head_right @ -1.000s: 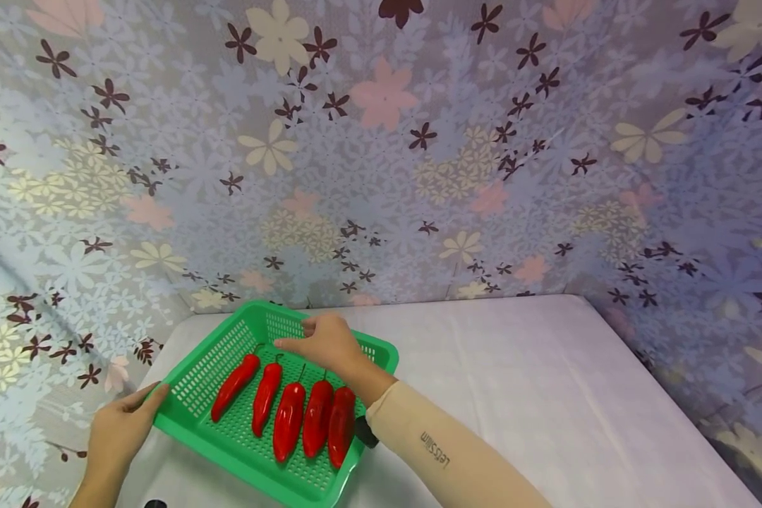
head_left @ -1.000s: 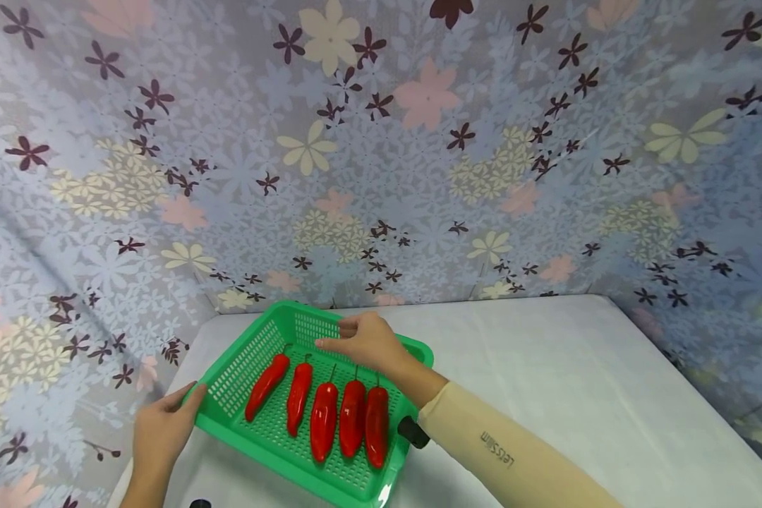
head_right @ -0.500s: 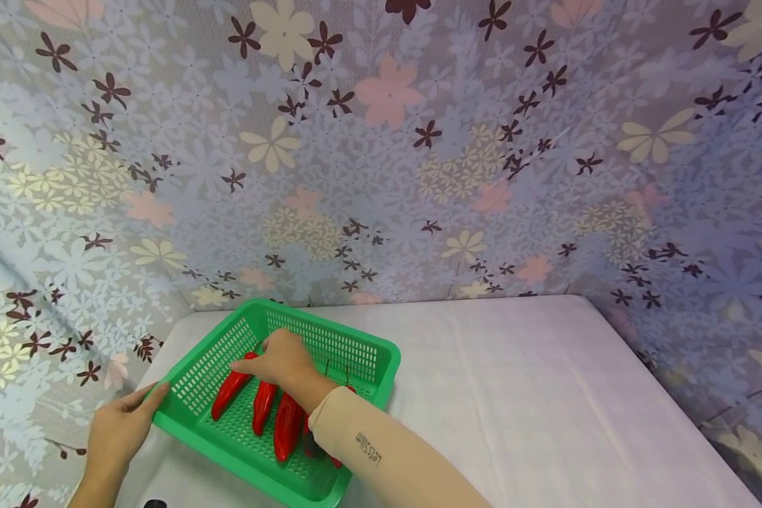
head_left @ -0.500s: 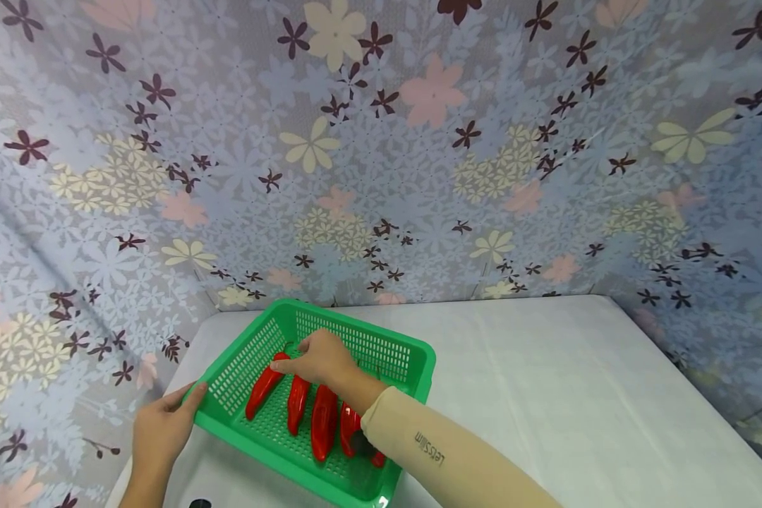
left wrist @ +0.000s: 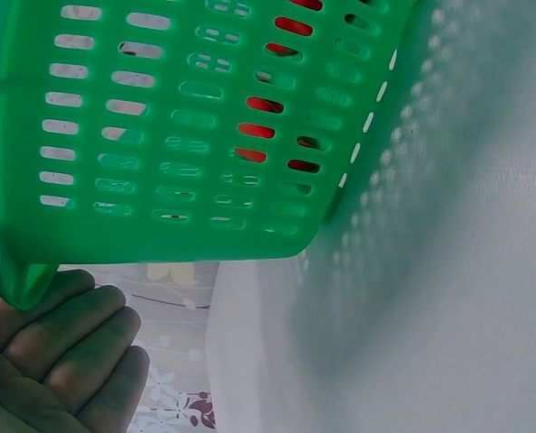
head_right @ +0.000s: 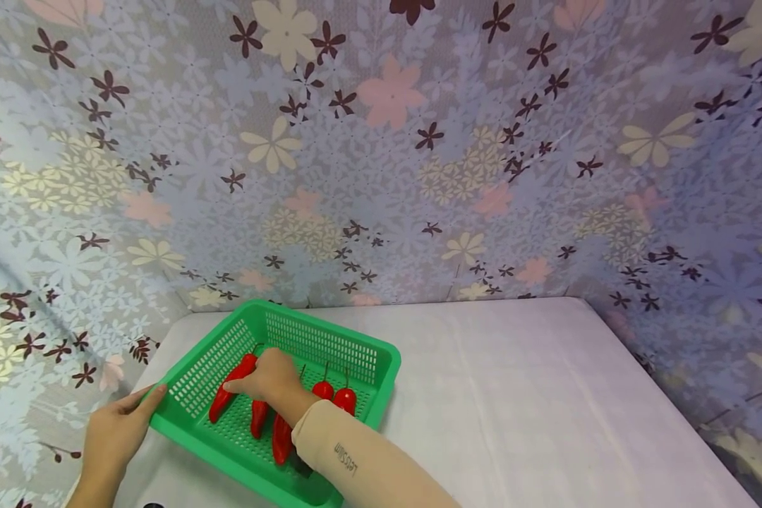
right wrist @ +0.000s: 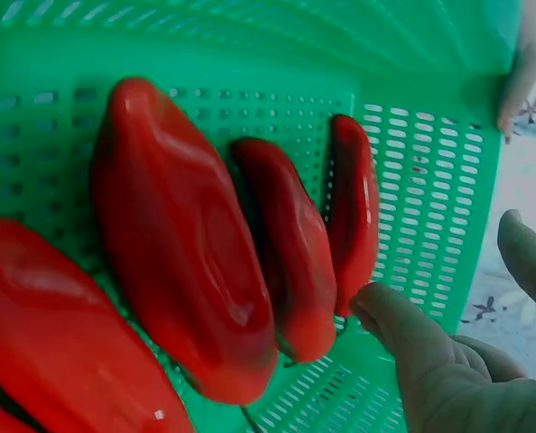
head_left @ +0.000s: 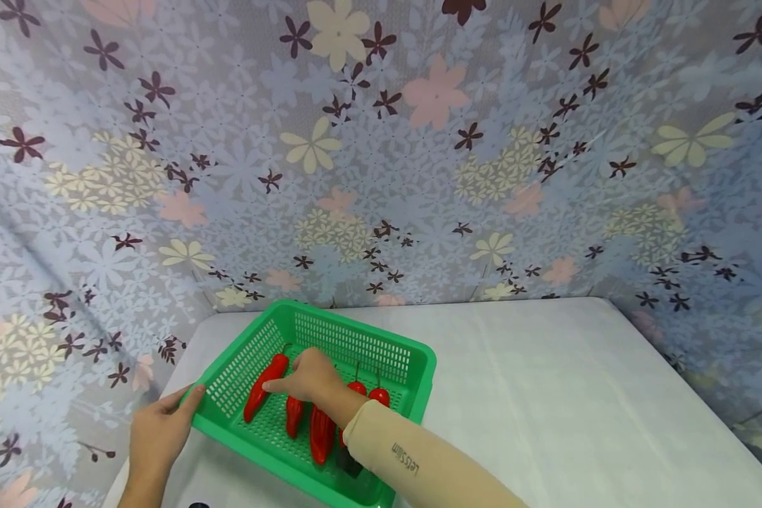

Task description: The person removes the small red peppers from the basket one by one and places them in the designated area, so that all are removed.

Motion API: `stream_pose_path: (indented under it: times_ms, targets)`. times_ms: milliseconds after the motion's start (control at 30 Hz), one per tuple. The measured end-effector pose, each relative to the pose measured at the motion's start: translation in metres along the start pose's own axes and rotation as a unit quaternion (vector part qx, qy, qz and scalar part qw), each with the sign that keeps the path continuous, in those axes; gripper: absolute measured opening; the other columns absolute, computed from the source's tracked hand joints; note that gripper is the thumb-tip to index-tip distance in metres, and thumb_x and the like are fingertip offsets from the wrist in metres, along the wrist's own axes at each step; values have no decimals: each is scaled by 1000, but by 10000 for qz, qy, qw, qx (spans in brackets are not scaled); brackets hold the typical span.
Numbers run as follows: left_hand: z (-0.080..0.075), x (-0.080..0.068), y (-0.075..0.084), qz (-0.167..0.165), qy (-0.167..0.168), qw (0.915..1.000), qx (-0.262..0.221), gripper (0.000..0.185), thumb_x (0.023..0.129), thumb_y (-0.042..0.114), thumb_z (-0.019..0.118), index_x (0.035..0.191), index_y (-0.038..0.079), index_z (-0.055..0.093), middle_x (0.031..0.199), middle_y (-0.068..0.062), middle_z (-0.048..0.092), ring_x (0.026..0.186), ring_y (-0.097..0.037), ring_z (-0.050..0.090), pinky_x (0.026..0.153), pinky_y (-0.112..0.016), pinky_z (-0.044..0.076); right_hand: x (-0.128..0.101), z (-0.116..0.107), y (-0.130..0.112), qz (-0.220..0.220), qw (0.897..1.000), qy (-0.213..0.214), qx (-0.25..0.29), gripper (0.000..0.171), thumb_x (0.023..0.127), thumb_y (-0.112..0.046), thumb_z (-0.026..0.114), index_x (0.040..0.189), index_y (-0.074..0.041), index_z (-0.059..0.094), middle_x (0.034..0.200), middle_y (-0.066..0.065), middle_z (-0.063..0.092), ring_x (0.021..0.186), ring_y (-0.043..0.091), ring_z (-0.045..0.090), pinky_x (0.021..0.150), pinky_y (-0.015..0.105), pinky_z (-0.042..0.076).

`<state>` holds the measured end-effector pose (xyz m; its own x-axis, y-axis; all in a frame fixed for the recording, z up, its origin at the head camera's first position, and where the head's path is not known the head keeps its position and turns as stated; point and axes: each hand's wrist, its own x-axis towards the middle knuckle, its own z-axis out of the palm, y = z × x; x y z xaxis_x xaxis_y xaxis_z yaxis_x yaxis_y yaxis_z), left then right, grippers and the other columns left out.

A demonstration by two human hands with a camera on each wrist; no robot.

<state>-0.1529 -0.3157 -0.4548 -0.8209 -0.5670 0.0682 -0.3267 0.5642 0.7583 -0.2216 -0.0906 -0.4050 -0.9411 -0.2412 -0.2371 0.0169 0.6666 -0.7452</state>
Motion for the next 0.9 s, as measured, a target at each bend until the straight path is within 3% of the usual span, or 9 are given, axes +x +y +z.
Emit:
stream_pose_path:
  times_ms: [100, 200, 267, 367, 700, 900]
  targets:
    - [0, 0, -1, -33, 47, 10000, -40, 63, 96, 51, 63, 122, -6, 66, 115, -30, 64, 114, -53, 57, 82, -59, 45, 3, 5, 1, 0, 10000, -69, 39, 48, 79, -39, 87, 70, -9, 52, 64, -4, 37, 57, 11, 36, 52, 28, 35]
    - [2, 0, -2, -53, 53, 10000, -60, 63, 96, 52, 63, 122, -5, 66, 113, -29, 65, 115, -52, 57, 84, -60, 44, 6, 7, 3, 45, 9999, -18, -152, 50, 79, -39, 88, 69, -10, 48, 64, -4, 36, 56, 11, 33, 51, 27, 34]
    - [2, 1, -2, -53, 50, 9999, -78, 62, 96, 51, 63, 122, -5, 67, 112, -29, 66, 115, -52, 57, 84, -60, 44, 8, 8, 3, 121, 9996, -37, -253, 49, 78, -39, 88, 75, -6, 52, 69, -1, 43, 59, 13, 39, 53, 28, 38]
    - [2, 1, -3, -70, 50, 9999, -103, 62, 97, 51, 62, 122, -5, 67, 113, -28, 66, 116, -52, 56, 85, -61, 44, 10, 9, 3, 248, 9989, -47, -389, 54, 76, -40, 89, 97, -1, 58, 85, 5, 55, 73, 17, 52, 63, 31, 49]
    - [-1, 1, -2, -161, 26, 9998, -88, 63, 97, 53, 61, 123, -4, 66, 112, -27, 67, 113, -50, 59, 79, -57, 46, 14, 15, 2, 210, 9975, 6, -667, 47, 77, -34, 90, 90, -2, 58, 79, 5, 54, 71, 17, 55, 66, 30, 51]
    - [0, 0, -1, -106, 71, 9999, -46, 61, 97, 52, 62, 122, -4, 68, 109, -26, 69, 110, -49, 61, 76, -53, 46, 16, 18, 2, -86, 9970, 199, -748, 39, 77, -27, 90, 81, -3, 60, 75, 6, 57, 70, 19, 58, 64, 29, 51]
